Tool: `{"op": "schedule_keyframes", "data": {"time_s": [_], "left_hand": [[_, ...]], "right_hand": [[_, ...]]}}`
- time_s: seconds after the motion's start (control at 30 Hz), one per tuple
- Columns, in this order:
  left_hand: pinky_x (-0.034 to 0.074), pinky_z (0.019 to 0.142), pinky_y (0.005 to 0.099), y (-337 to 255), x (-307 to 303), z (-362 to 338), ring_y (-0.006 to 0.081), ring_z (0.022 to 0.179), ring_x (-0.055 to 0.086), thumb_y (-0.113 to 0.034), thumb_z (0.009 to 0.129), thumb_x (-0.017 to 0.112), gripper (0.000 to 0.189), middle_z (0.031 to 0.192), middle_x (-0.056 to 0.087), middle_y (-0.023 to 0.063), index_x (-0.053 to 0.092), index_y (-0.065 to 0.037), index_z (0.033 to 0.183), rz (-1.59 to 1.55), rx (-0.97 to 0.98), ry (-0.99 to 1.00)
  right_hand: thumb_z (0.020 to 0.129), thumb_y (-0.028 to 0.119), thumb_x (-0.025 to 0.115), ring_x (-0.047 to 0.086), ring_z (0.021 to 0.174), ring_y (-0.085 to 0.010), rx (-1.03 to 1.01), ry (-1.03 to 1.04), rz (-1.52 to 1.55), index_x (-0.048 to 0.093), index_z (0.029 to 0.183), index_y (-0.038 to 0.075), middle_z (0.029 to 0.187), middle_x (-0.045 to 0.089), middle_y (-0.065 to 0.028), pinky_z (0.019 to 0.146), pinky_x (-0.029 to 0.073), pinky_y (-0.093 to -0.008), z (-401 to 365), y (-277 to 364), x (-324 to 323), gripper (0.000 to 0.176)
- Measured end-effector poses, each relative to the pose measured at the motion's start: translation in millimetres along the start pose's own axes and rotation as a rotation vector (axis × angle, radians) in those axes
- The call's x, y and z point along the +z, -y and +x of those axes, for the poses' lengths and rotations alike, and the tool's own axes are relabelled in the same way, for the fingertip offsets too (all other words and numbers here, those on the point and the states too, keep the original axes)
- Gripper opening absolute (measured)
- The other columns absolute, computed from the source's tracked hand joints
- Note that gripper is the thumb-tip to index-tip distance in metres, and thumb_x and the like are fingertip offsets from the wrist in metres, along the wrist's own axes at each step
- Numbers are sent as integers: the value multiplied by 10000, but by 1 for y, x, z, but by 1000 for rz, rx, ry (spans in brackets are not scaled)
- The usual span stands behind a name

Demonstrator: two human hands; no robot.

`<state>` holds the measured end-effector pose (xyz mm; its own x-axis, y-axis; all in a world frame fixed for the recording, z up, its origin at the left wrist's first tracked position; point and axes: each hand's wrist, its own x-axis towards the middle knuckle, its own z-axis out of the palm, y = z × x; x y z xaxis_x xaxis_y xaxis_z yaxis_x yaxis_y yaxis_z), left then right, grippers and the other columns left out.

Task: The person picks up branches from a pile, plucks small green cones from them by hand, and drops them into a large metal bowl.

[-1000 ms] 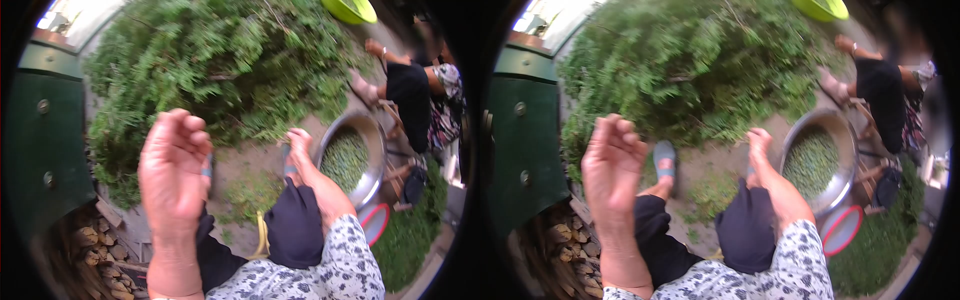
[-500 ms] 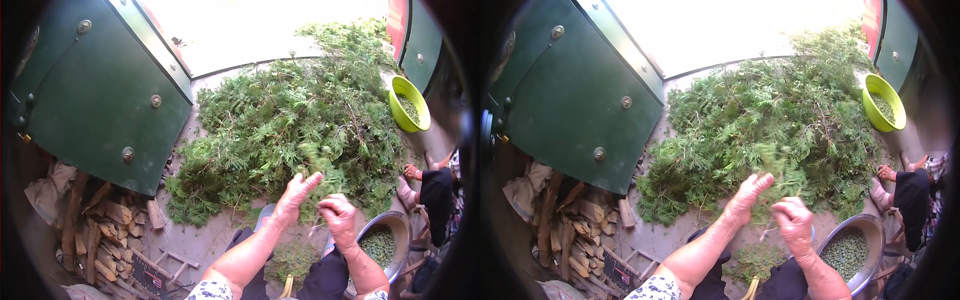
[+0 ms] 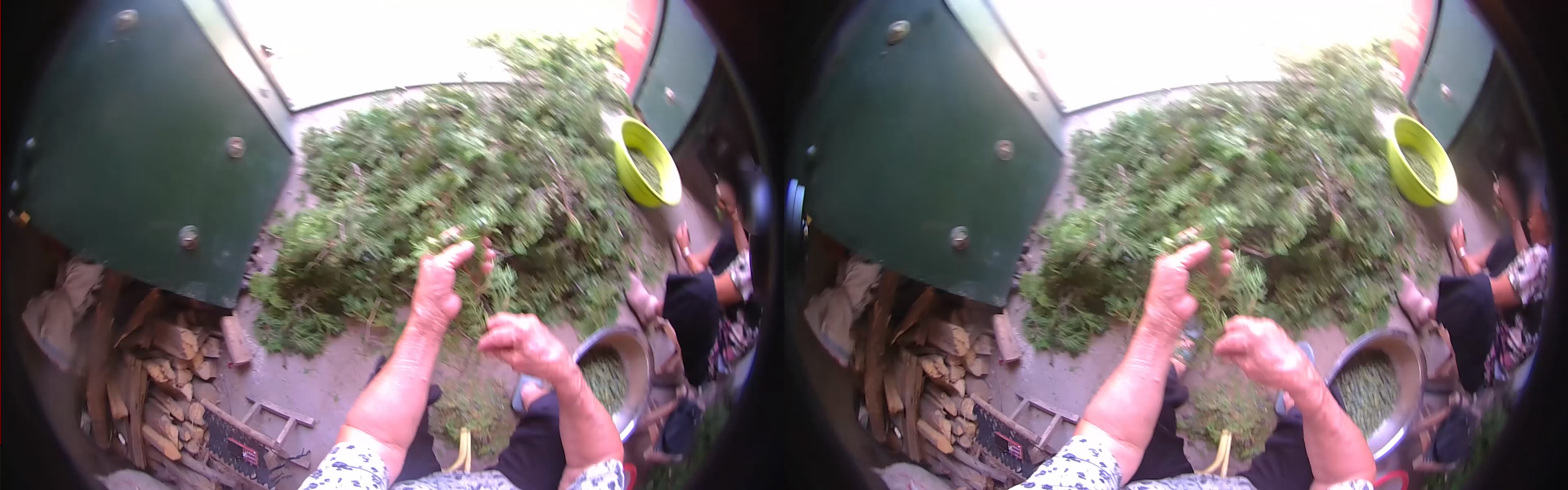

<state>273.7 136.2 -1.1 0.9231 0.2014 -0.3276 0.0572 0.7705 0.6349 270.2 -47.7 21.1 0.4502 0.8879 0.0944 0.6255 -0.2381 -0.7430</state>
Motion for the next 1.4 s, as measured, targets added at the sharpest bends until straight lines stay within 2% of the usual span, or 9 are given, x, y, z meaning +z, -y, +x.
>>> {"op": "schedule_keyframes", "data": {"time_s": [0.07,0.17,0.27,0.57,0.93,1.03,1.13,1.23,1.4], "left_hand": [[548,663,334,2,2,-3,227,794,647,-60,845,539,240,947,644,138,570,3,1075,-17,-29,-23],[549,588,299,7,4,-4,225,732,654,-65,849,560,234,893,651,149,567,-19,1078,45,-32,-46],[539,561,292,16,12,-6,209,686,651,-59,837,583,213,860,655,139,569,-27,1047,98,-58,-39],[449,483,242,51,32,-10,107,598,575,-9,778,663,183,748,602,15,580,-34,940,266,-15,84],[310,424,186,60,41,-13,30,520,444,-61,768,680,94,660,553,-42,604,-59,822,447,-63,107],[318,433,202,59,45,-13,41,499,422,-74,774,670,95,627,519,-43,575,-67,770,418,-59,100],[332,449,222,63,42,-6,70,488,422,-85,794,650,96,633,518,-12,561,-56,772,151,-99,6],[372,451,229,61,40,-2,96,476,467,-87,802,645,77,624,545,3,574,-60,786,-84,-161,-4],[407,443,210,64,46,-4,93,510,529,-92,805,648,68,663,591,23,598,-49,788,48,-110,-56]], "right_hand": [[724,70,678,595,807,-253,-75,-210,80,660,831,42,854,599,-94,702,488,-319,5,-6,-16,112],[834,32,598,576,707,-85,312,-721,368,651,895,14,787,618,-8,609,464,-218,8,10,-29,83],[830,-7,593,577,680,-66,418,-929,556,639,961,0,811,597,1,575,442,-181,8,-1,-24,139],[754,18,663,579,718,-127,301,-903,237,608,1036,10,823,560,-55,646,479,-253,6,-25,-12,288],[819,49,625,550,635,-86,428,-884,491,624,925,-8,831,585,-58,550,443,-228,-8,-34,-15,120],[862,86,590,528,585,-76,512,-826,883,596,938,-1,828,589,-70,500,421,-216,-13,-39,-21,116],[881,64,545,549,618,-116,251,-967,1412,508,1041,-11,808,582,-84,530,445,-216,-14,-53,-27,181],[861,27,553,558,641,-130,321,-918,1513,499,1058,-14,825,579,-81,553,453,-220,-11,-47,-27,209],[821,33,621,569,652,-84,393,-842,1299,512,1038,-38,828,596,-62,491,409,-170,-6,-41,-10,253]]}}
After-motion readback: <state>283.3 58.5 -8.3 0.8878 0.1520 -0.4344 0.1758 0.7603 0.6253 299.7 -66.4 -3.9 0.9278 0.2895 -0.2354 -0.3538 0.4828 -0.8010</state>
